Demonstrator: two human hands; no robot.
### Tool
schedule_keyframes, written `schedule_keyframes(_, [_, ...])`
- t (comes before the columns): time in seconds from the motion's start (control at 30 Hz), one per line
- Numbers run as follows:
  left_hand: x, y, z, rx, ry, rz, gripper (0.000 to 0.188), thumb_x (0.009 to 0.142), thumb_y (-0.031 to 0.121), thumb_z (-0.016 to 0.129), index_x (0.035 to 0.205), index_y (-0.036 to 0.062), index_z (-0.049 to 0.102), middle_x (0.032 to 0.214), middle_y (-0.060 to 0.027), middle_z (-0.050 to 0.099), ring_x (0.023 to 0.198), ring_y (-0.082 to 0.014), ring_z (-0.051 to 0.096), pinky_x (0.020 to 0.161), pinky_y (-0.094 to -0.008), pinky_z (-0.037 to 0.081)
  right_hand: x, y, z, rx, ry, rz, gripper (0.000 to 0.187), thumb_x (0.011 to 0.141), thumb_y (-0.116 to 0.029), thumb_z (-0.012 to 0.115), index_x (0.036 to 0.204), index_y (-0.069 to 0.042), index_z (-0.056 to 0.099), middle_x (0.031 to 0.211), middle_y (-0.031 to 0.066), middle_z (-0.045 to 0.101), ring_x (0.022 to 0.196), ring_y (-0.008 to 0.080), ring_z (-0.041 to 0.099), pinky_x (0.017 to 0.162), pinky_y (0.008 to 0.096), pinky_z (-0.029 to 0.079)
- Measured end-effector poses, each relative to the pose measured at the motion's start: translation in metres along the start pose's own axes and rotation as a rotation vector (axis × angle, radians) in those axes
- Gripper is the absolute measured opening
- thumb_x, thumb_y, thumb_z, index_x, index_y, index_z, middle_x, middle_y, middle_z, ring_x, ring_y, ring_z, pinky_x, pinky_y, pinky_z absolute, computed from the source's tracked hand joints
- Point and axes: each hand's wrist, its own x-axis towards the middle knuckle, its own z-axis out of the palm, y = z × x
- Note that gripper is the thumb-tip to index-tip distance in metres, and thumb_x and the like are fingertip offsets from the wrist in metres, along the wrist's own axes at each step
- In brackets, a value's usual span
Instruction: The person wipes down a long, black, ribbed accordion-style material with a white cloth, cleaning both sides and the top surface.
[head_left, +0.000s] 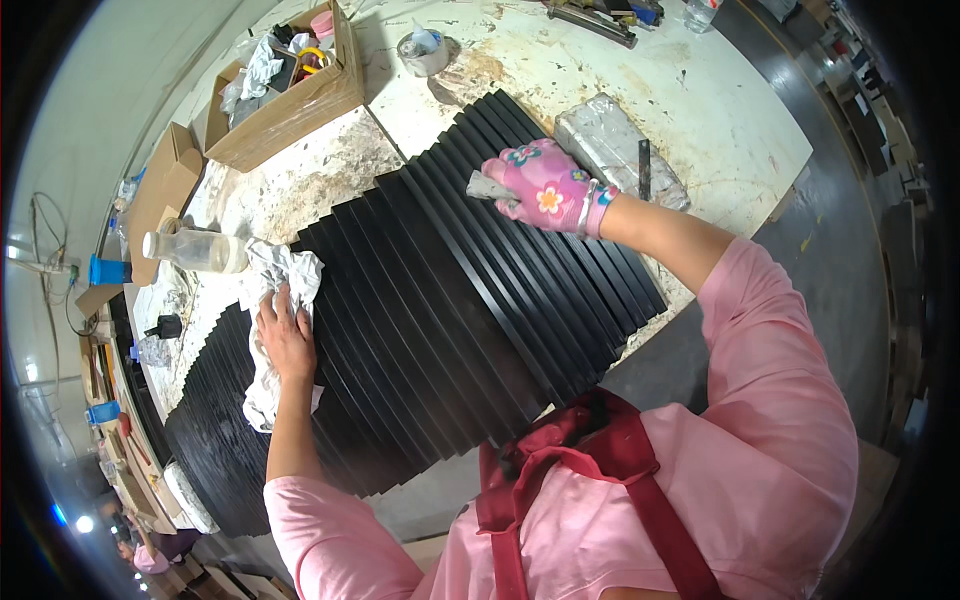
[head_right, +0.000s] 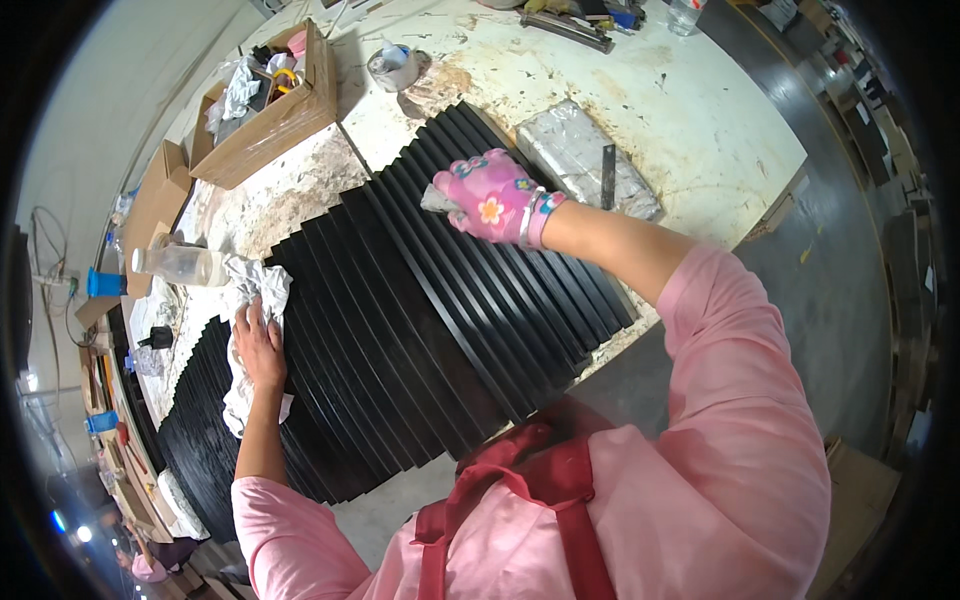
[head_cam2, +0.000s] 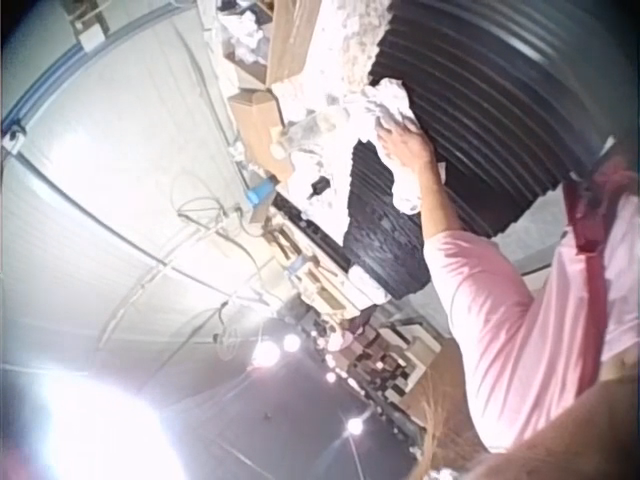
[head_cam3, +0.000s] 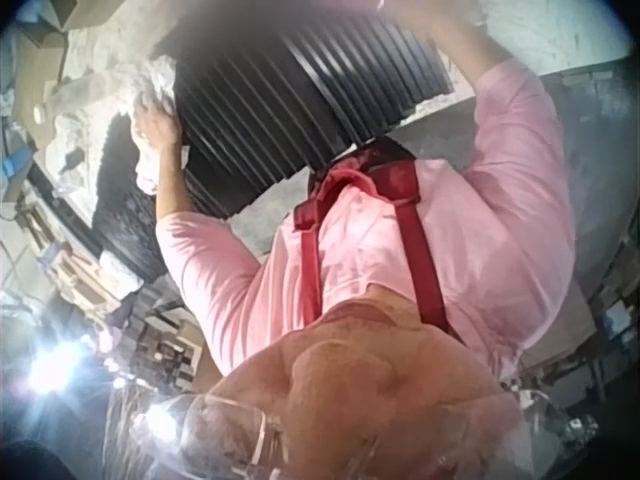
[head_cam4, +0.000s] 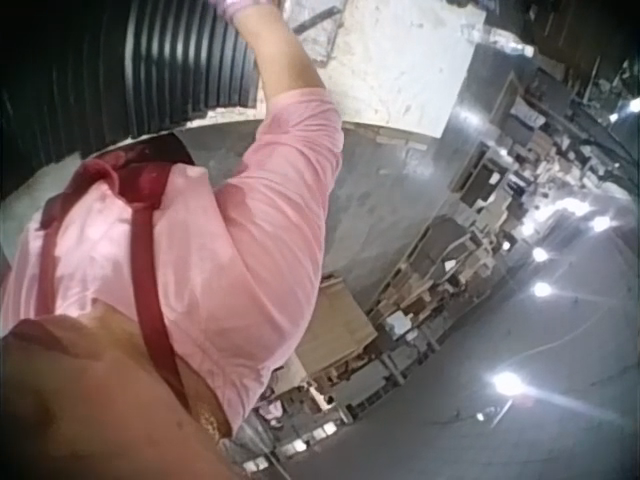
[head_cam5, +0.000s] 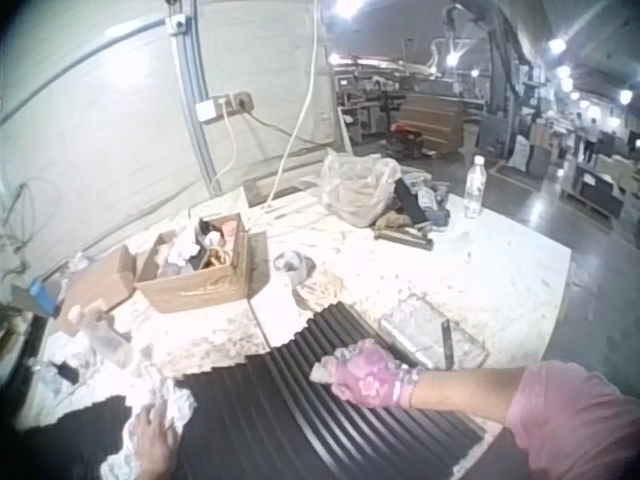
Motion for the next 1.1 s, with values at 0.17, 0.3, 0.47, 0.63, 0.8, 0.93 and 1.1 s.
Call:
schedule_keyframes(0.17, [0.004,0.001,0.0,-0.009,0.021,0.036,0.049,0.086,0.015,0.062,0.134,0.0122,0.052,0.134,-0.0164,0.048,0.118,-0.0371,0.048,0.099,-0.0479,0.039,0.044,0.066,0.002,-0.019,-0.106,0.425,0.025,0.095,-0.033,0.049,0.094,-0.012,0.063,0.079,0.0101,0.067,0.07,0.0227,0.066,0.062,0.0345,0.054])
schedule_keyframes(0.3, [0.0,-0.002,0.0,-0.003,0.034,0.033,0.047,0.086,0.014,0.06,0.133,0.0114,0.053,0.133,-0.0167,0.048,0.117,-0.0374,0.048,0.098,-0.0479,0.04,0.02,0.02,0.0,-0.114,-0.288,0.243,0.019,0.094,-0.029,0.051,0.096,-0.012,0.057,0.084,0.0089,0.065,0.071,0.0228,0.064,0.059,0.0344,0.053])
schedule_keyframes(0.47, [0.0,0.0,0.001,-0.006,0.047,0.051,0.046,0.086,0.014,0.059,0.132,0.011,0.053,0.131,-0.0172,0.049,0.116,-0.038,0.049,0.098,-0.048,0.04,0.006,0.012,-0.036,0.182,-0.444,0.358,0.04,0.089,-0.037,0.059,0.121,-0.013,0.058,0.103,0.0069,0.063,0.09,0.0212,0.063,0.086,0.0437,0.046])
schedule_keyframes(0.63, [0.001,-0.002,0.003,-0.007,0.061,0.057,0.047,0.087,0.015,0.06,0.134,0.0129,0.053,0.131,-0.0171,0.05,0.116,-0.039,0.048,0.098,-0.0479,0.039,0.002,0.039,-0.021,0.322,-0.54,0.612,0.033,0.089,-0.031,0.057,0.118,-0.016,0.06,0.096,0.0069,0.063,0.083,0.0212,0.063,0.077,0.0437,0.046])
schedule_keyframes(0.8, [0.001,-0.006,0.008,0.002,0.083,0.088,0.047,0.087,0.014,0.06,0.134,0.0142,0.052,0.131,-0.0169,0.05,0.115,-0.0387,0.049,0.098,-0.0471,0.04,-0.042,-0.004,-0.048,0.048,-0.181,0.126,0.017,0.091,-0.015,0.049,0.104,-0.016,0.06,0.076,0.0065,0.059,0.07,0.0212,0.061,0.06,0.0358,0.047])
schedule_keyframes(0.93, [0.002,-0.005,0.009,0.004,0.09,0.096,0.047,0.087,0.015,0.06,0.134,0.0141,0.052,0.131,-0.0173,0.05,0.115,-0.0389,0.049,0.098,-0.0473,0.04,-0.014,0.06,-0.025,0.131,-0.325,0.516,0.033,0.097,-0.029,0.044,0.119,-0.008,0.058,0.094,0.0094,0.069,0.076,0.0197,0.064,0.078,0.0375,0.046])
schedule_keyframes(1.1, [-0.002,-0.01,0.009,0.014,0.09,0.093,0.046,0.088,0.016,0.059,0.134,0.014,0.052,0.131,-0.0174,0.049,0.115,-0.0386,0.049,0.098,-0.0476,0.04,-0.059,-0.019,-0.046,0.014,-0.383,0.17,0.04,0.074,-0.03,0.07,0.109,-0.013,0.062,0.089,0.0019,0.06,0.083,0.021,0.062,0.079,0.0384,0.046])
